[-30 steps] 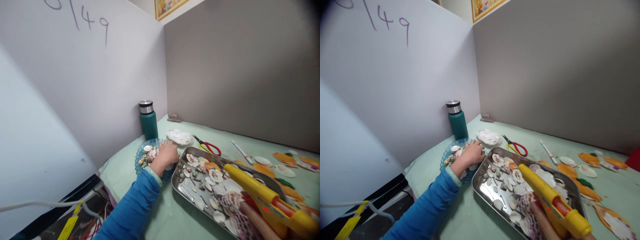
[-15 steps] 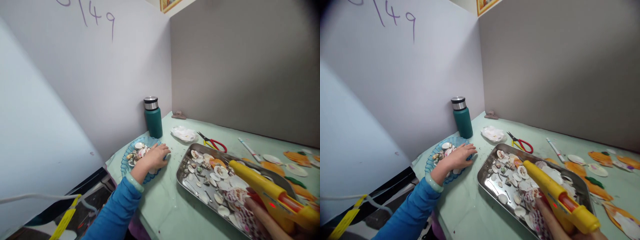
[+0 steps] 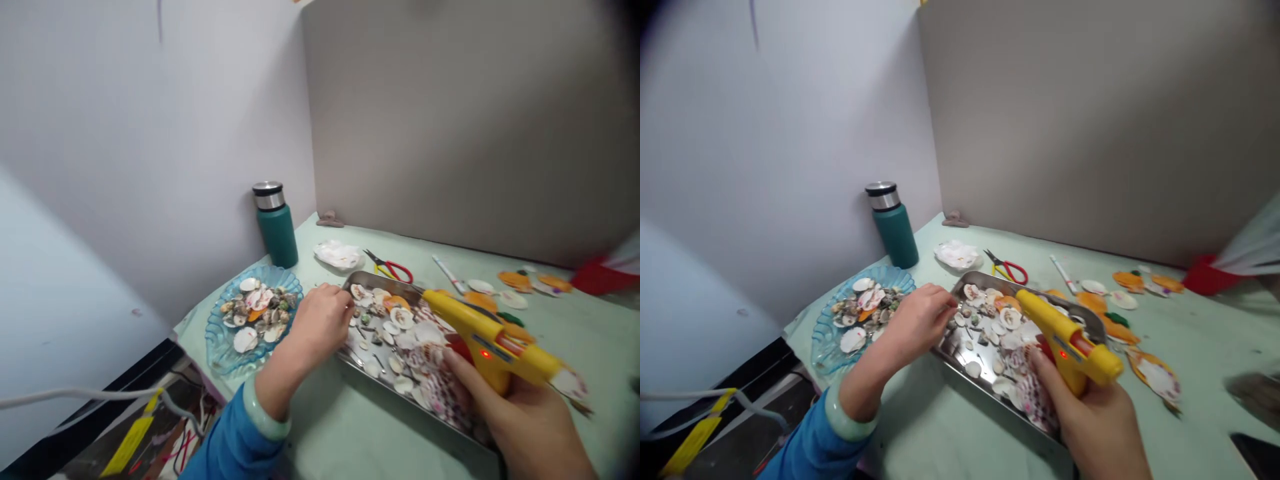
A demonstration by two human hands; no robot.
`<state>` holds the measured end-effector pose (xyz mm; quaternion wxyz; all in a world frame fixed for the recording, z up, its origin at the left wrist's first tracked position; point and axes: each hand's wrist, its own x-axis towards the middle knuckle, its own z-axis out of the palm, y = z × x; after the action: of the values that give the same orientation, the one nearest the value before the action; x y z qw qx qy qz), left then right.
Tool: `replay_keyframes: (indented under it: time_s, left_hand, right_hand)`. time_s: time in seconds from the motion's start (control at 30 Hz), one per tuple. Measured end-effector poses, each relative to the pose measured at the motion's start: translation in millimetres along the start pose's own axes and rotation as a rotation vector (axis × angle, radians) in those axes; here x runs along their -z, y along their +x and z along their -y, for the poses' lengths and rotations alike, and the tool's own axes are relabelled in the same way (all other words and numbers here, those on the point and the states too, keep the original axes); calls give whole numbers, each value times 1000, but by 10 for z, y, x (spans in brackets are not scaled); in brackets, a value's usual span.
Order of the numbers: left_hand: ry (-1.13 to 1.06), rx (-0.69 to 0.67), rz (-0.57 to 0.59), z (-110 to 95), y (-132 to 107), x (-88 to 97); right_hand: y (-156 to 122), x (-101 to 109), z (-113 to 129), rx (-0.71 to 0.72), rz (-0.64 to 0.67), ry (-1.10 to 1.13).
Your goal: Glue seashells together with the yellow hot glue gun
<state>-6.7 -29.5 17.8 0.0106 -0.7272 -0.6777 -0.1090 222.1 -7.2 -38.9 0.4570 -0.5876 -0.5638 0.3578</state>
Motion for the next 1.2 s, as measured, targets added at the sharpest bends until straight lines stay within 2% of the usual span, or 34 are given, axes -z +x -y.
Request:
replay_keyframes:
  time_s: [0.13,0.37,0.53,0.73,1.1,1.2]
  left_hand:
    - [4,-72,85,-93,211,-146]
    - [97,-63,176,-105,496,-376]
    - [112,-73,212,-141,539,-435]
    - [45,-88,187,-83,577,-477]
    - [21,-122,197,-105,575,-453]
    - [69,-104,208,-140,579,-454]
  right_hand:
    - [-48,1,116,12,-10,75]
    - [-62,-3,127,0,14,120]
    - [-60,-11,154,-27,25,140]
    - [-49,-27,131,-70,36,190]
    - [-54,-20,144,-141,25,176]
    - [-45,-20,82,-91,-7,132]
